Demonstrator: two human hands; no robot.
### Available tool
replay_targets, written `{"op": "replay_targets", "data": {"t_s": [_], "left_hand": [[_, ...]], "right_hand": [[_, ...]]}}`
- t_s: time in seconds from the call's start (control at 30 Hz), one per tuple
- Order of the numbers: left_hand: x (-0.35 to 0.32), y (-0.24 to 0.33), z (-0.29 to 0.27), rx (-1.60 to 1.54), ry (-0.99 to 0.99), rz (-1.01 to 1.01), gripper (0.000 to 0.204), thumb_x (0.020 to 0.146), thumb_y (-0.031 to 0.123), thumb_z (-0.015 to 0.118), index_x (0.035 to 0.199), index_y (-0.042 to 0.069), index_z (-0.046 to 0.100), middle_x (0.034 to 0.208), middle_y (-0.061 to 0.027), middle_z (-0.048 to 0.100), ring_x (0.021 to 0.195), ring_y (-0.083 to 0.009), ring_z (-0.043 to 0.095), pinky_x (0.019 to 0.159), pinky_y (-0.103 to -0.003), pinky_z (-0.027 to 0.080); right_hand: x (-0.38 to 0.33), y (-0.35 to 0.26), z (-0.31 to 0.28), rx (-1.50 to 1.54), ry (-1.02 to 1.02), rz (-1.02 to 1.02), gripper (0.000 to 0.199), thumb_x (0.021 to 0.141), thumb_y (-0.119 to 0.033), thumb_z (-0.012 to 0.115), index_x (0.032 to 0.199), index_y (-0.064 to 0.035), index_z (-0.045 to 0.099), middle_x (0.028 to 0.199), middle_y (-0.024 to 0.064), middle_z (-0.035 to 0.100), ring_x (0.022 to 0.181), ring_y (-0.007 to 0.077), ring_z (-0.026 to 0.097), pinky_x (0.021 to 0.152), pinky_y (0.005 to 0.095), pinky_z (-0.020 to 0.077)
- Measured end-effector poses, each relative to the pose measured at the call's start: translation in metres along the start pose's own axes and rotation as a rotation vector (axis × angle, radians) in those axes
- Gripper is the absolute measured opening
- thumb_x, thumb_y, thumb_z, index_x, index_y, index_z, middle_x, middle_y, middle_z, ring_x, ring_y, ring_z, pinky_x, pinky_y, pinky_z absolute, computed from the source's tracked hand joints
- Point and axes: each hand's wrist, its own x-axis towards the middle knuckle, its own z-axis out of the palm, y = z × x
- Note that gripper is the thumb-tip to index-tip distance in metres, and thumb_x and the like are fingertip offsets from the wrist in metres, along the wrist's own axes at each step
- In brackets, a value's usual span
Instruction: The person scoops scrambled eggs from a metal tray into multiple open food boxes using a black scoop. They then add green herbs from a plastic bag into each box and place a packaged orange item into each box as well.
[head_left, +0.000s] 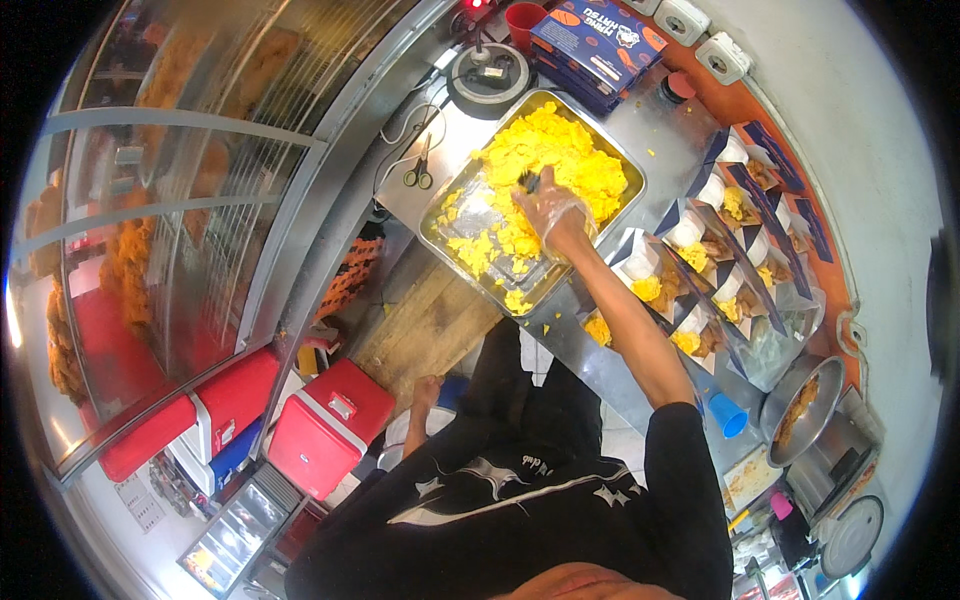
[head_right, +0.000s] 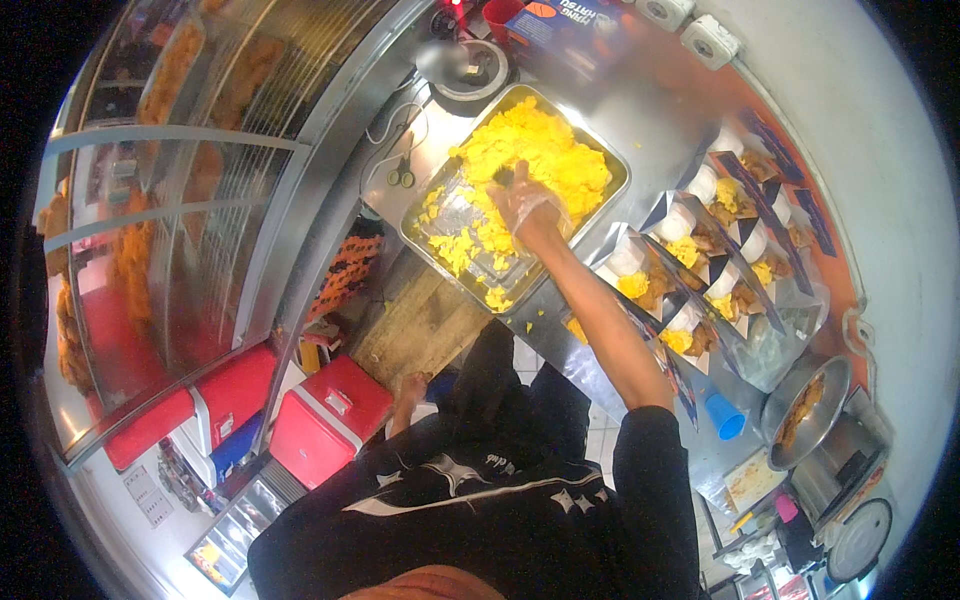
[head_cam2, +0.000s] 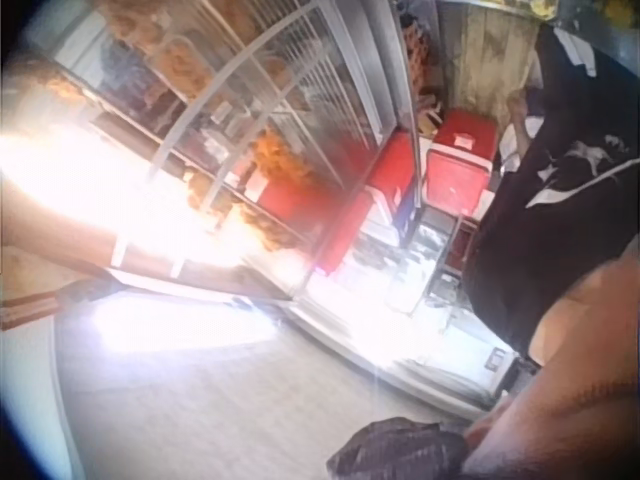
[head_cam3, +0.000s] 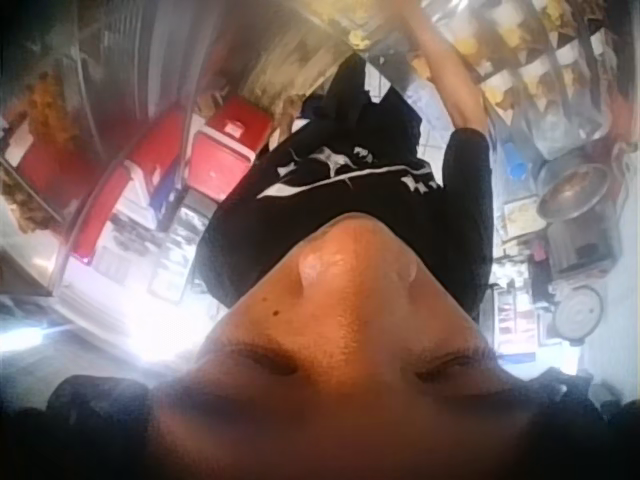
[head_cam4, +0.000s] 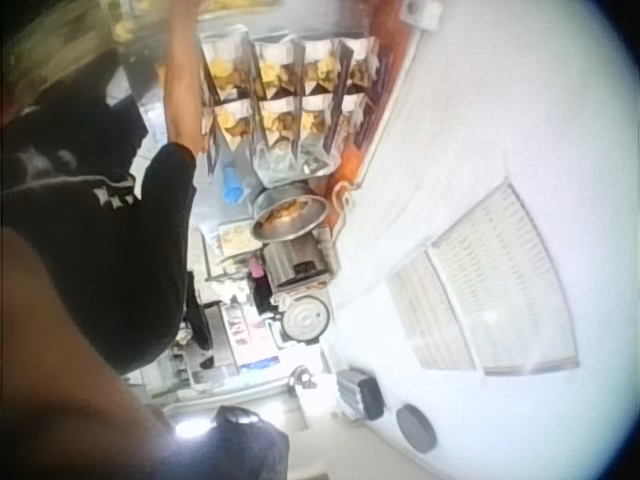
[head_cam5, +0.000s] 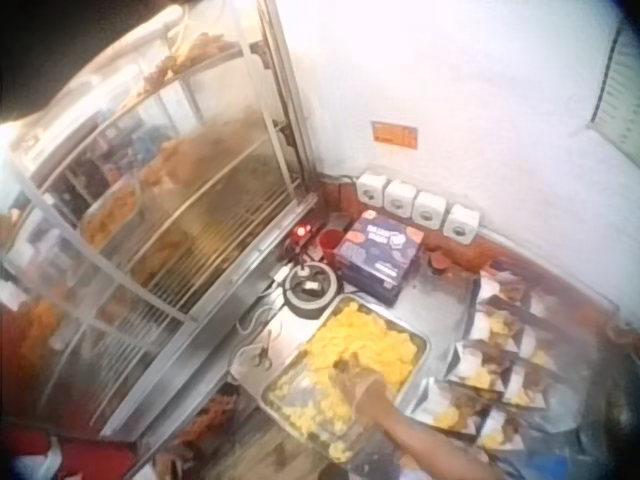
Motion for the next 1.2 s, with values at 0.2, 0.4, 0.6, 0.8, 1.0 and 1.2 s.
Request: {"op": "replay_targets", "data": {"t_s": [0.2,0.4,0.6,0.8,1.0,1.2], "left_hand": [[0.000,-0.003,-0.005,0.125,-0.006,0.029,0.041,0.084,0.030,0.063,0.057,0.002,0.052,0.050,-0.0067,0.048,0.045,-0.0159,0.045,0.045,-0.037,0.038],[-0.006,0.000,-0.012,0.077,0.028,-0.010,0.039,0.085,0.030,0.062,0.059,0.002,0.055,0.049,-0.0073,0.048,0.044,-0.0164,0.046,0.046,-0.037,0.039],[-0.013,-0.007,-0.006,0.128,0.062,0.116,0.036,0.086,0.027,0.062,0.059,0.004,0.057,0.049,-0.0039,0.048,0.044,-0.0131,0.045,0.045,-0.035,0.038],[-0.008,-0.018,0.003,0.001,0.013,0.166,0.036,0.086,0.024,0.064,0.057,0.007,0.053,0.050,-0.0015,0.046,0.044,-0.0113,0.044,0.042,-0.033,0.037],[-0.010,0.001,0.000,-0.033,-0.019,0.012,0.042,0.087,0.026,0.065,0.054,0.009,0.045,0.048,0.0010,0.039,0.042,-0.0126,0.042,0.041,-0.033,0.037],[-0.011,0.000,0.004,-0.069,0.014,-0.038,0.043,0.087,0.027,0.065,0.053,0.012,0.043,0.049,0.0020,0.039,0.041,-0.0117,0.041,0.037,-0.031,0.033]], "right_hand": [[0.022,-0.018,0.033,-0.444,-0.039,-0.259,0.055,0.090,-0.030,0.057,0.136,-0.0055,0.038,0.101,0.0188,0.066,0.085,0.0294,0.067,0.064,0.0434,0.0527],[0.023,-0.008,0.070,-0.476,0.061,-0.348,0.040,0.089,-0.008,0.054,0.128,-0.0062,0.046,0.092,0.0161,0.069,0.081,0.0269,0.068,0.067,0.0410,0.0532],[0.027,0.007,0.047,-0.030,-0.024,-0.105,0.057,0.088,-0.035,0.061,0.129,0.0020,0.044,0.086,0.0186,0.068,0.081,0.0323,0.068,0.070,0.0410,0.0523],[0.013,0.015,0.024,-0.231,-0.154,-0.191,0.058,0.088,-0.039,0.062,0.126,-0.0008,0.040,0.089,0.0193,0.068,0.082,0.0361,0.067,0.070,0.0453,0.0510],[-0.009,0.015,0.045,-0.361,-0.010,-0.345,0.030,0.089,-0.019,0.058,0.114,-0.0058,0.049,0.091,0.0175,0.068,0.082,0.0360,0.067,0.068,0.0442,0.0517],[0.006,0.017,0.040,-0.164,-0.096,-0.089,0.032,0.089,-0.023,0.059,0.115,-0.0047,0.052,0.091,0.0186,0.068,0.083,0.0329,0.068,0.067,0.0425,0.0529]]}}
